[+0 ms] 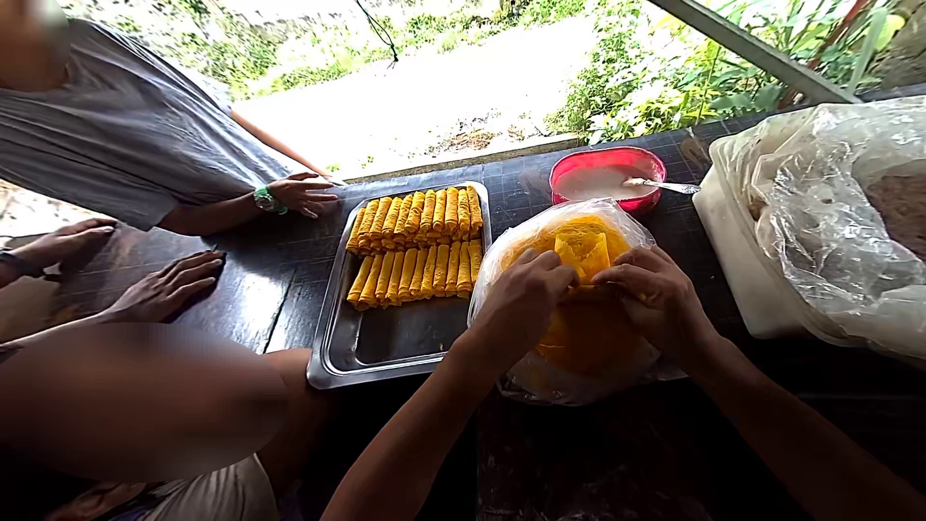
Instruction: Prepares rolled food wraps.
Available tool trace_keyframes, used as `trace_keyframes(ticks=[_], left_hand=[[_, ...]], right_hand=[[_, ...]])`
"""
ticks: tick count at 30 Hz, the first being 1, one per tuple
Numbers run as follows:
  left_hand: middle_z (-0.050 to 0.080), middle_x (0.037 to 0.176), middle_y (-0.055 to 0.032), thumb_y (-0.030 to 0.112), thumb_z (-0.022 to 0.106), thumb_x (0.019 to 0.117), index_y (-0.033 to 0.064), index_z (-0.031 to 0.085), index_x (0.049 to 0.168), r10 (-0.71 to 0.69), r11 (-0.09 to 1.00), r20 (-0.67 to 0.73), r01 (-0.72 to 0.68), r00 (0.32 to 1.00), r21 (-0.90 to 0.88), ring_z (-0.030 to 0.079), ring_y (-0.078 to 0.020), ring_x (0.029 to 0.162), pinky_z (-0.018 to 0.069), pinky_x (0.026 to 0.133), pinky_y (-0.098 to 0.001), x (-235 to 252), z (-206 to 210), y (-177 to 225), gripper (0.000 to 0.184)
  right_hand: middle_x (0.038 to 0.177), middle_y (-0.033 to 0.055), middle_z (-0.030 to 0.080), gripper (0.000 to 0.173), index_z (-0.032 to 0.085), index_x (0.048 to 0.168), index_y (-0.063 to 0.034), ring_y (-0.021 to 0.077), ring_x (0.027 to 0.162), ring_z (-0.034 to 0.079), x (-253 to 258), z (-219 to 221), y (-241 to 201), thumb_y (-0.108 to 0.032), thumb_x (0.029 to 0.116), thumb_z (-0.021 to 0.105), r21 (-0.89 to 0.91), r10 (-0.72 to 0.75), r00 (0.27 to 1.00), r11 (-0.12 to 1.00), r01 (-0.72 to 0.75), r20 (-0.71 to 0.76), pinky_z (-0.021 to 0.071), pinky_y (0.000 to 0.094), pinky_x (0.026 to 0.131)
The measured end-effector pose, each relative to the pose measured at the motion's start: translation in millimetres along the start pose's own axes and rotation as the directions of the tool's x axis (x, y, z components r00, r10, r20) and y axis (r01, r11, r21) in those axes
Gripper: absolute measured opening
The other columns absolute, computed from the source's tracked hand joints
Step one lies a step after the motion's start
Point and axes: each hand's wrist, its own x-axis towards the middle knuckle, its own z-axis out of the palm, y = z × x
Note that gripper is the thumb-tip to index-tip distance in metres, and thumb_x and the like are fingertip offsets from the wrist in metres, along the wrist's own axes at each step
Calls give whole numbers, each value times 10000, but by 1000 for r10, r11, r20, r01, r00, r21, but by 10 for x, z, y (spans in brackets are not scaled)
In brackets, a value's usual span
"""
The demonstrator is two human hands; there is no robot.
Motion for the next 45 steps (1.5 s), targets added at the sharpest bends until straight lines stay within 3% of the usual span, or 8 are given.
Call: trace_keyframes(ticks=[6, 12, 17, 31, 36, 38, 40, 45], left_hand=[[682, 892, -109, 84, 630, 969, 37, 755, 998, 65, 977, 14, -66, 998, 205, 677, -266, 860, 567, 762, -355, -86, 12, 158, 136], [655, 799, -97, 108, 624, 980, 33, 693, 989, 29, 989, 72, -40, 997, 146, 666, -259, 747, 554, 687, -361, -128, -99, 297, 102], [690, 803, -56, 131, 609, 986, 73, 716, 924, -27, 999, 59, 25, 998, 37, 682, -207, 779, 550, 717, -325, -192, -152, 281, 137], [662, 800, -30, 178, 626, 986, 120, 751, 894, -116, 989, 113, 104, 987, 104, 654, -207, 812, 528, 708, -336, -159, -68, 182, 165], [709, 915, -79, 6, 570, 963, 76, 740, 1000, -50, 990, 50, 43, 997, 137, 694, -250, 889, 570, 789, -375, -129, 21, 305, 188], [695, 903, -83, -36, 569, 940, 83, 741, 972, -3, 986, -8, 4, 1000, 167, 684, -258, 868, 569, 751, -377, -148, 91, 375, 212], [676, 850, -65, -21, 596, 924, 100, 741, 907, 15, 975, -82, 4, 997, 222, 671, -241, 823, 557, 694, -361, -161, 131, 429, 191], [713, 889, -36, 0, 618, 910, 126, 767, 934, 28, 955, -189, 30, 982, 297, 676, -203, 834, 548, 687, -317, -228, 221, 475, 197]], right_hand=[[1025, 69, 735, 240, 779, 1059, -138, 256, 985, 680, -189, 82, -69, -204, 1027, 550, -266, -165, 985, 953, 146, -52, 535, 392, 831], [922, 26, 729, 203, 707, 952, -108, 188, 857, 665, -221, -58, -128, -204, 1026, 544, -165, -146, 989, 976, 143, -9, 533, 332, 790], [933, 0, 753, 219, 760, 951, -121, 129, 879, 672, -310, -105, -150, -198, 1020, 567, -38, -70, 998, 997, 69, -12, 529, 271, 828], [925, 4, 711, 218, 788, 934, -145, 148, 894, 631, -259, 14, -39, -192, 992, 583, -41, -17, 1000, 999, 17, 1, 505, 287, 824], [931, -32, 712, 183, 799, 944, -186, 130, 936, 648, -112, -134, 31, -233, 950, 622, 14, 4, 994, 1000, -6, 113, 534, 323, 842], [998, 19, 719, 193, 780, 1026, -138, 133, 939, 677, 66, -224, 128, -220, 961, 617, 62, 39, 993, 997, -47, 112, 584, 327, 827], [1049, 89, 715, 249, 749, 1119, -89, 173, 921, 691, 353, -287, 272, -181, 996, 553, 15, 80, 996, 997, -80, 40, 601, 349, 802], [1128, 354, 654, 296, 742, 1095, 27, 586, 1129, 589, 1049, -108, 838, 122, 886, 553, -376, 170, 982, 918, -128, 83, 453, 736, 922]])
